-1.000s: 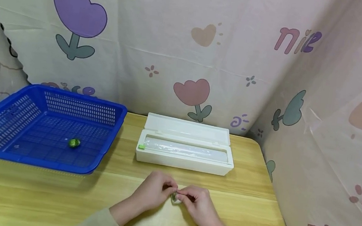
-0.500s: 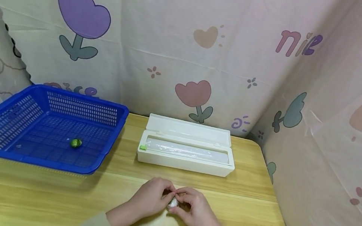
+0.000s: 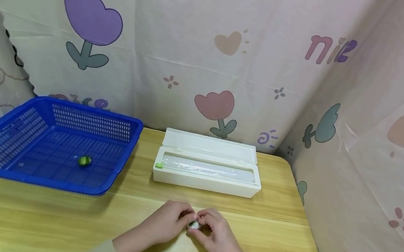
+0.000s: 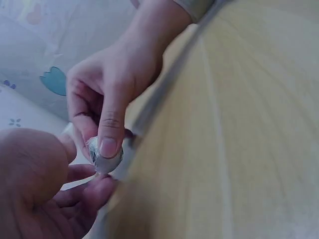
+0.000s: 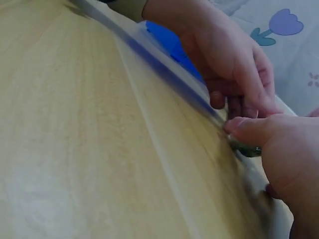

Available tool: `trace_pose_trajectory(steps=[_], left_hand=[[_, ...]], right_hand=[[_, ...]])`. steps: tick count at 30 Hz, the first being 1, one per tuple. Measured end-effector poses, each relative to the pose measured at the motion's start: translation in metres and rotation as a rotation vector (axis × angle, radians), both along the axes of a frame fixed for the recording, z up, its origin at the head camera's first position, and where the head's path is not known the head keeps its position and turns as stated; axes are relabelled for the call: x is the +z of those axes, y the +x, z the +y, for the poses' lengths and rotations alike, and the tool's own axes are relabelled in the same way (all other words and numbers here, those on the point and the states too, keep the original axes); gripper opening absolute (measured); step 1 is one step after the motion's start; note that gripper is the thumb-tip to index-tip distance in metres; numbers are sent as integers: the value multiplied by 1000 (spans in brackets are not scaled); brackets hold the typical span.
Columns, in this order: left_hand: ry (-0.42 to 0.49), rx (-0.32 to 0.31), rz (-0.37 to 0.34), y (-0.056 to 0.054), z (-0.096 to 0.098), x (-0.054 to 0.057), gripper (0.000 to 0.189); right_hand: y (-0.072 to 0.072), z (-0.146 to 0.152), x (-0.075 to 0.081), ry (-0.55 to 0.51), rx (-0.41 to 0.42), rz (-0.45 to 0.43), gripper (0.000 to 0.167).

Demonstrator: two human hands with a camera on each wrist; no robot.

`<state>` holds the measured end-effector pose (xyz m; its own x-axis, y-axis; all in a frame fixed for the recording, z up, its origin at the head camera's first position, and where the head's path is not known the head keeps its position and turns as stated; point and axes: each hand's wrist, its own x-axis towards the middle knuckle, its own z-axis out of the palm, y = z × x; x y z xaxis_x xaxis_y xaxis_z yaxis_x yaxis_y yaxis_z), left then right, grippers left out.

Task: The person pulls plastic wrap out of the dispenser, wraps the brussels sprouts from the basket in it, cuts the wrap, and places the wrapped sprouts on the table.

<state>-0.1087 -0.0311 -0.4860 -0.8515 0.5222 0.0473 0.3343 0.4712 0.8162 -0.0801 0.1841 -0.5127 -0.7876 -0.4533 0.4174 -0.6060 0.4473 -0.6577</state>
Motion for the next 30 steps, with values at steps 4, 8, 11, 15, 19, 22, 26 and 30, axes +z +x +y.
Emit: trace_pose_trajectory(steps=[4, 8, 11, 15, 19, 22, 26, 30], left_hand=[[93, 5, -149, 2, -1, 5, 33], [139, 40, -172, 3, 2, 8, 26], [193, 42, -153, 1, 5, 7, 18], [269, 49, -132, 0, 6, 5, 17], [340, 82, -106, 0, 6, 3, 19], [396, 75, -95, 1, 7, 2, 20], [422, 41, -68, 3, 8, 0, 20], [399, 21, -19, 3, 8, -2, 19]], right_hand=[[-3, 0, 4, -1, 41, 158, 12], [-6, -2, 7, -19, 86, 277, 13], [-8, -2, 7, -101, 101, 279, 22], [-10, 1, 8, -227, 106, 203, 34], [-9, 5, 9, -315, 102, 22, 40], [-8, 7, 10, -369, 120, -163, 33], [-9, 8, 12, -435, 144, -355, 23], [-11, 10, 14, -483, 136, -420, 19]])
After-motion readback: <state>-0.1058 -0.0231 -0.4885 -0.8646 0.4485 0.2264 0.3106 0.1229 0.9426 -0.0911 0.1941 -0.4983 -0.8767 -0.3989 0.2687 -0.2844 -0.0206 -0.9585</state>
